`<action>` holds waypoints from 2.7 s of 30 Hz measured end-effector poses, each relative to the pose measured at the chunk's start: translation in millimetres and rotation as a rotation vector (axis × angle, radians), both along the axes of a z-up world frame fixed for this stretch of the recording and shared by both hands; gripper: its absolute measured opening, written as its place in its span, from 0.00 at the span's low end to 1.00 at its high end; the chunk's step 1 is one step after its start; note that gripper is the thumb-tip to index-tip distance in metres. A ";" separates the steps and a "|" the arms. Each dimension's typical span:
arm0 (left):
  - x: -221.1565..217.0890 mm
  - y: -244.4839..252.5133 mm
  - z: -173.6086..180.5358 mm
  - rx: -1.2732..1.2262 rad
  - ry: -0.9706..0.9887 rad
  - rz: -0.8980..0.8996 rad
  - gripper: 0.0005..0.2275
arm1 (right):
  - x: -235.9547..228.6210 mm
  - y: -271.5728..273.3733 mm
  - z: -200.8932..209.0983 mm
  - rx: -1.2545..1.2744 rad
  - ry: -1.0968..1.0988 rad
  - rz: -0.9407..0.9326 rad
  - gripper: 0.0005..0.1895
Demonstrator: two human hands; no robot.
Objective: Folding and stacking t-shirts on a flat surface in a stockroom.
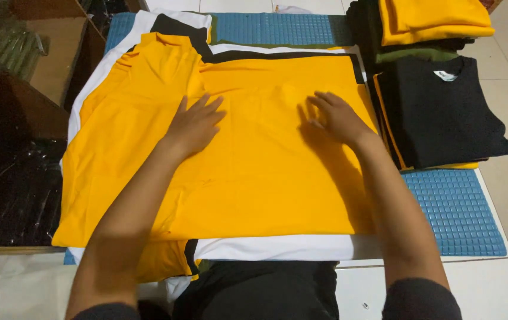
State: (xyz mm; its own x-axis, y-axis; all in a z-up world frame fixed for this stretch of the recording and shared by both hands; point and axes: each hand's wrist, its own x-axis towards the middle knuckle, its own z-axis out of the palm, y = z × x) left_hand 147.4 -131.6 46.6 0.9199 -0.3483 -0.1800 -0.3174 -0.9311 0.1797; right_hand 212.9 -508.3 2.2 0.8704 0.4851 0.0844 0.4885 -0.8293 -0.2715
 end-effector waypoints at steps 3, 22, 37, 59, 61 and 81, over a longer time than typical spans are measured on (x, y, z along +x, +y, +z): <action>33.9 -1.4 -23.9 -0.058 0.008 0.077 0.22 | 48.8 -10.3 -44.6 -0.194 0.049 -0.196 0.32; 8.0 72.2 -83.6 0.022 -0.852 -0.070 0.06 | -6.4 -118.2 -70.5 -0.363 -0.837 -0.147 0.10; -126.9 63.4 -58.2 -0.253 -0.269 -0.079 0.08 | -167.7 -123.6 -31.3 -0.208 -0.221 -0.247 0.09; -60.7 313.7 -119.9 -0.421 -0.390 0.849 0.07 | -47.9 303.0 -29.7 0.511 0.259 0.210 0.06; -70.8 295.7 -91.5 -0.582 -0.386 0.874 0.08 | -68.0 294.5 -6.0 0.693 0.213 0.333 0.08; -68.2 300.9 -128.7 -0.926 -0.403 1.036 0.12 | -228.7 290.7 -16.4 0.679 -0.436 1.035 0.17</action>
State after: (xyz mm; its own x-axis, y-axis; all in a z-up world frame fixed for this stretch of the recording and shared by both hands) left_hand 79.2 169.4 -82.0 0.7593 0.6476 0.0636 0.2414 -0.3711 0.8967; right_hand -15.8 -217.6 -14.2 -0.0380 0.6575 0.7525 0.9653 0.2187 -0.1424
